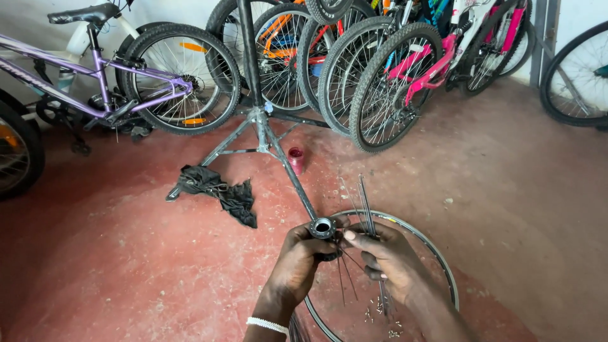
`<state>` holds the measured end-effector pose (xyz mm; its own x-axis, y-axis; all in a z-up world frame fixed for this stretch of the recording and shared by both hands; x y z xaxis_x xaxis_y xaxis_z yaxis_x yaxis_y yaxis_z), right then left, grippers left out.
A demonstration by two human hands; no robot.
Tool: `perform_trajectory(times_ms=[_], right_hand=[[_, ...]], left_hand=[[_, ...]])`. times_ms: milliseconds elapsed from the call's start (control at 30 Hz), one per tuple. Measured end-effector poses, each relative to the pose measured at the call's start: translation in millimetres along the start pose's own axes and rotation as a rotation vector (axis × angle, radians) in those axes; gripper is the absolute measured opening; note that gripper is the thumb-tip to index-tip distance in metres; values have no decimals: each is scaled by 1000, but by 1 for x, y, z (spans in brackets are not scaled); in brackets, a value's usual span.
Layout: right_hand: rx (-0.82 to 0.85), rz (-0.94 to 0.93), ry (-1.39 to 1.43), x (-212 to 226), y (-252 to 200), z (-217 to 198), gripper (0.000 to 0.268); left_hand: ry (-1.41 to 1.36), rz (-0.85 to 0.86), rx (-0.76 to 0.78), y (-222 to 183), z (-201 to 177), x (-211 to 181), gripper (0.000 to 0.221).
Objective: Lacing a bicycle wheel by inserting spokes into the hub and gathering spoke nipples.
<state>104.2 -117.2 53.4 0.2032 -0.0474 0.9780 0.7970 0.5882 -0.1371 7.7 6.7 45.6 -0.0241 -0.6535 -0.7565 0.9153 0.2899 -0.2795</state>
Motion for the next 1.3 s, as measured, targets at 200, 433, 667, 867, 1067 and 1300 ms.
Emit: perform_trajectory(times_ms=[200, 433, 667, 867, 1067, 1300], right_hand=[[-230, -188, -356, -27, 22, -21, 35], [-143, -217, -604, -27, 23, -16, 43], [-290, -16, -145, -25, 21, -17, 25], [-102, -626, -403, 1, 11, -10, 30], [53, -592, -537, -13, 15, -15, 26], [-85, -666, -604, -13, 15, -24, 16]], left_hand=[[-47, 6, -91, -1, -6, -7, 45], [-69, -18, -83, -3, -4, -10, 45], [-15, -14, -91, -2, -8, -10, 43], [97, -102, -48, -9, 2, -9, 43], [132, -83, 17, -3, 2, 0, 37], [39, -77, -83, -5, 5, -3, 43]])
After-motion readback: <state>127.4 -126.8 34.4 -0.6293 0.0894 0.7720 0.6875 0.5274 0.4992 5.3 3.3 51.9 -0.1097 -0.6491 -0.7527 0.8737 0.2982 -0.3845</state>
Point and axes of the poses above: each hand's wrist, its own y-axis towards the middle knuckle, its own z-axis out of the palm, x = y × z, the point moved 2 cm from there along y, towards the middle knuckle, and after that the axes turned 12 degrees about -z, right-handed, at the moved point
